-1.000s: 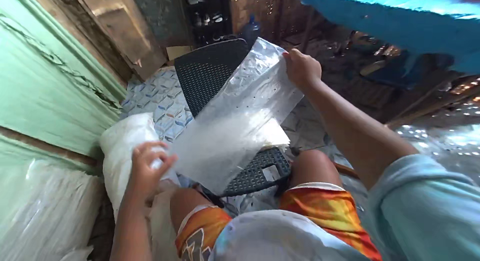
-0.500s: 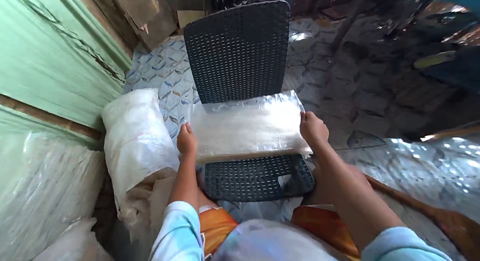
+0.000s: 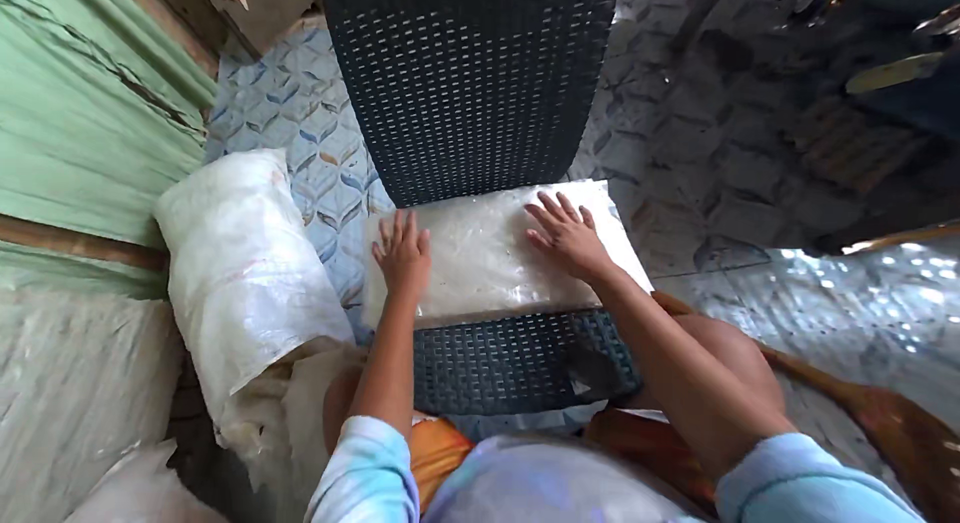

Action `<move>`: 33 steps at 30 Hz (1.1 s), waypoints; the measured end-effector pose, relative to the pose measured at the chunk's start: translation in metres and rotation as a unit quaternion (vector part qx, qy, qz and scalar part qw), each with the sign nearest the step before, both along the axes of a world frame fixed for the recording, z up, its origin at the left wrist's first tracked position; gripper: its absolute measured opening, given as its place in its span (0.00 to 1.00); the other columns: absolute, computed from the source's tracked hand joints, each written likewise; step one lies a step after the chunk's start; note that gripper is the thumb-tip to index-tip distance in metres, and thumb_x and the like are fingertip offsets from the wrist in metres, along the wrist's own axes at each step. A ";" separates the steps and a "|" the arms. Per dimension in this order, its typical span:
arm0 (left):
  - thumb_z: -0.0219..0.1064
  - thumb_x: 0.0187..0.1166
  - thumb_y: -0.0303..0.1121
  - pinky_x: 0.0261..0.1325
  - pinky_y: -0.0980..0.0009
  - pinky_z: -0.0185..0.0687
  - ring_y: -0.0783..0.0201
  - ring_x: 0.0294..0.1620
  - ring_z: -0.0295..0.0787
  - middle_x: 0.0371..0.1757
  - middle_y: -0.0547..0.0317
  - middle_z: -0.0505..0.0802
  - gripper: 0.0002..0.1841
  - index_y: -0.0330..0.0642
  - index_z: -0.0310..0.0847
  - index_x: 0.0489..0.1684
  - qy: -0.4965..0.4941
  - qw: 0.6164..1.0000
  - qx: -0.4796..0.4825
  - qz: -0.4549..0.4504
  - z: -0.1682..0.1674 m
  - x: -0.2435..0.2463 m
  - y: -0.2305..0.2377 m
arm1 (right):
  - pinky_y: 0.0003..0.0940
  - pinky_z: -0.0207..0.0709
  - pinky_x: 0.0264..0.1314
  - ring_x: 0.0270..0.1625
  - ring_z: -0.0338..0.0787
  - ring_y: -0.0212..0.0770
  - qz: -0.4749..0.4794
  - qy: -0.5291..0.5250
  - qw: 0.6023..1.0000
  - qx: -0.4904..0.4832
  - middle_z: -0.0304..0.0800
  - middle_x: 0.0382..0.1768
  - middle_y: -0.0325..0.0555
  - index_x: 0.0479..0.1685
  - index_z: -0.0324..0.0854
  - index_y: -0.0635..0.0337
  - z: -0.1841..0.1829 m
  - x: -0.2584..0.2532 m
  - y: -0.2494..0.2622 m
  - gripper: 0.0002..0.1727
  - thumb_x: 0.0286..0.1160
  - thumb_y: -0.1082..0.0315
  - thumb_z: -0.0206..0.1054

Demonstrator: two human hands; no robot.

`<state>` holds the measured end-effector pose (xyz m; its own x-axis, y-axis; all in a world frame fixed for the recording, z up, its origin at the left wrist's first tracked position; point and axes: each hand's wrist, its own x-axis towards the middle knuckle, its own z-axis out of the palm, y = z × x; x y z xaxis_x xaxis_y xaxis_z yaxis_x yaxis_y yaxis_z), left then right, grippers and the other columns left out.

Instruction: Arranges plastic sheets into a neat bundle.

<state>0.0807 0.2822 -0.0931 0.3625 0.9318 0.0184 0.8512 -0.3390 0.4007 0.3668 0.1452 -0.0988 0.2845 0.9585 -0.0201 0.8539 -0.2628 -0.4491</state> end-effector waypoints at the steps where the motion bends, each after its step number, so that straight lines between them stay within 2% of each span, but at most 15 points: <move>1: 0.39 0.94 0.54 0.85 0.24 0.38 0.40 0.96 0.39 0.96 0.56 0.56 0.31 0.56 0.55 0.95 0.005 0.999 -0.049 -0.006 -0.016 0.000 0.010 | 0.79 0.34 0.88 0.96 0.46 0.59 0.005 0.007 1.000 -0.024 0.53 0.94 0.45 0.92 0.62 0.37 -0.013 0.004 0.005 0.35 0.89 0.36 0.44; 3: 0.33 0.95 0.54 0.86 0.26 0.40 0.40 0.96 0.41 0.97 0.53 0.53 0.32 0.52 0.50 0.96 -0.048 0.987 -0.153 0.001 -0.047 -0.019 0.027 | 0.82 0.31 0.86 0.96 0.44 0.58 -0.045 0.062 0.995 -0.056 0.50 0.95 0.40 0.94 0.58 0.36 -0.035 0.025 0.003 0.36 0.90 0.35 0.38; 7: 0.31 0.96 0.52 0.93 0.41 0.42 0.41 0.95 0.46 0.95 0.40 0.54 0.34 0.39 0.45 0.95 -0.119 0.950 -0.287 0.042 -0.059 -0.061 0.032 | 0.81 0.35 0.87 0.95 0.47 0.60 -0.121 0.249 0.957 -0.085 0.50 0.95 0.51 0.94 0.55 0.51 -0.051 0.058 -0.014 0.38 0.93 0.39 0.33; 10: 0.35 0.97 0.48 0.89 0.37 0.53 0.32 0.89 0.59 0.87 0.26 0.66 0.33 0.29 0.54 0.89 -0.111 0.952 -0.266 0.108 -0.034 -0.106 0.032 | 0.68 0.53 0.88 0.90 0.62 0.60 -0.180 0.301 0.936 0.024 0.61 0.89 0.61 0.91 0.57 0.59 -0.020 0.069 -0.036 0.38 0.94 0.41 0.36; 13: 0.32 0.96 0.53 0.83 0.43 0.63 0.42 0.81 0.74 0.77 0.34 0.81 0.37 0.28 0.74 0.77 -0.191 0.930 -0.247 0.194 -0.019 -0.171 0.022 | 0.61 0.59 0.88 0.88 0.66 0.57 -0.283 0.251 0.911 0.162 0.66 0.86 0.62 0.90 0.60 0.59 0.029 0.074 -0.082 0.38 0.93 0.41 0.39; 15: 0.45 0.95 0.49 0.77 0.45 0.74 0.45 0.73 0.83 0.69 0.38 0.88 0.29 0.31 0.81 0.69 -0.146 0.942 -0.247 0.174 -0.059 -0.237 0.002 | 0.54 0.61 0.88 0.87 0.69 0.49 -0.350 0.250 0.874 0.225 0.70 0.85 0.55 0.88 0.65 0.57 0.045 0.075 -0.126 0.38 0.91 0.39 0.43; 16: 0.58 0.90 0.45 0.81 0.43 0.70 0.41 0.77 0.78 0.74 0.35 0.83 0.27 0.32 0.75 0.76 -0.082 0.952 -0.256 0.147 -0.085 -0.270 -0.014 | 0.49 0.63 0.88 0.86 0.70 0.45 -0.378 0.265 0.851 0.249 0.71 0.85 0.52 0.87 0.65 0.58 0.046 0.076 -0.146 0.38 0.91 0.40 0.43; 18: 0.80 0.68 0.40 0.86 0.37 0.59 0.33 0.86 0.64 0.85 0.27 0.69 0.51 0.33 0.52 0.91 0.074 0.945 -0.293 0.127 -0.134 -0.321 -0.057 | 0.43 0.69 0.83 0.82 0.76 0.41 -0.434 0.306 0.803 0.271 0.75 0.82 0.49 0.86 0.64 0.61 0.044 0.075 -0.181 0.35 0.93 0.44 0.41; 20: 0.86 0.61 0.40 0.77 0.38 0.72 0.34 0.78 0.76 0.78 0.28 0.78 0.57 0.36 0.49 0.92 0.163 0.914 -0.329 0.175 -0.159 -0.339 -0.108 | 0.44 0.77 0.72 0.72 0.84 0.42 -0.494 0.323 0.765 0.258 0.83 0.74 0.49 0.80 0.70 0.61 0.040 0.072 -0.205 0.33 0.94 0.45 0.39; 23: 0.64 0.84 0.37 0.70 0.36 0.77 0.37 0.71 0.84 0.68 0.35 0.87 0.20 0.37 0.81 0.71 0.199 0.884 -0.355 0.229 -0.139 -0.314 -0.154 | 0.42 0.83 0.60 0.61 0.90 0.39 -0.510 0.328 0.754 0.253 0.88 0.65 0.45 0.75 0.74 0.59 0.044 0.067 -0.219 0.31 0.95 0.47 0.38; 24: 0.58 0.88 0.36 0.69 0.35 0.77 0.36 0.70 0.84 0.66 0.34 0.88 0.18 0.35 0.84 0.66 0.162 0.894 -0.322 0.265 -0.133 -0.306 -0.161 | 0.40 0.84 0.58 0.58 0.91 0.39 -0.501 0.328 0.757 0.263 0.89 0.63 0.45 0.73 0.74 0.60 0.051 0.063 -0.218 0.29 0.95 0.49 0.38; 26: 0.50 0.93 0.35 0.72 0.34 0.74 0.32 0.70 0.83 0.65 0.27 0.87 0.20 0.28 0.80 0.67 0.021 0.918 -0.169 0.359 -0.116 -0.300 -0.162 | 0.38 0.85 0.55 0.53 0.92 0.37 -0.468 0.331 0.765 0.294 0.90 0.58 0.45 0.70 0.76 0.62 0.070 0.048 -0.209 0.26 0.95 0.52 0.42; 29: 0.48 0.93 0.31 0.76 0.47 0.74 0.39 0.71 0.81 0.70 0.25 0.82 0.23 0.22 0.64 0.80 -0.207 0.889 0.031 0.407 -0.020 -0.282 -0.161 | 0.34 0.86 0.56 0.52 0.92 0.34 -0.350 0.339 0.810 0.325 0.88 0.58 0.44 0.72 0.73 0.62 0.101 0.011 -0.192 0.24 0.92 0.53 0.49; 31: 0.46 0.93 0.31 0.67 0.56 0.79 0.49 0.60 0.84 0.65 0.28 0.83 0.23 0.21 0.61 0.80 -0.304 0.876 0.101 0.361 0.055 -0.265 -0.174 | 0.35 0.85 0.62 0.57 0.90 0.35 -0.226 0.337 0.861 0.306 0.85 0.63 0.49 0.75 0.71 0.65 0.125 -0.036 -0.175 0.25 0.91 0.56 0.53; 33: 0.47 0.92 0.31 0.47 0.73 0.79 0.71 0.39 0.80 0.45 0.48 0.82 0.19 0.25 0.67 0.71 -0.380 0.864 0.148 0.295 0.108 -0.248 -0.187 | 0.39 0.83 0.67 0.61 0.88 0.39 -0.066 0.313 0.909 0.267 0.84 0.65 0.56 0.74 0.72 0.70 0.147 -0.093 -0.159 0.24 0.87 0.62 0.58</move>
<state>-0.1671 0.0953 0.0153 -0.3953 0.8641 0.3116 0.4407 -0.1193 0.8897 0.2738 -0.0141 0.0483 0.4909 0.8373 0.2407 0.3648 0.0534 -0.9295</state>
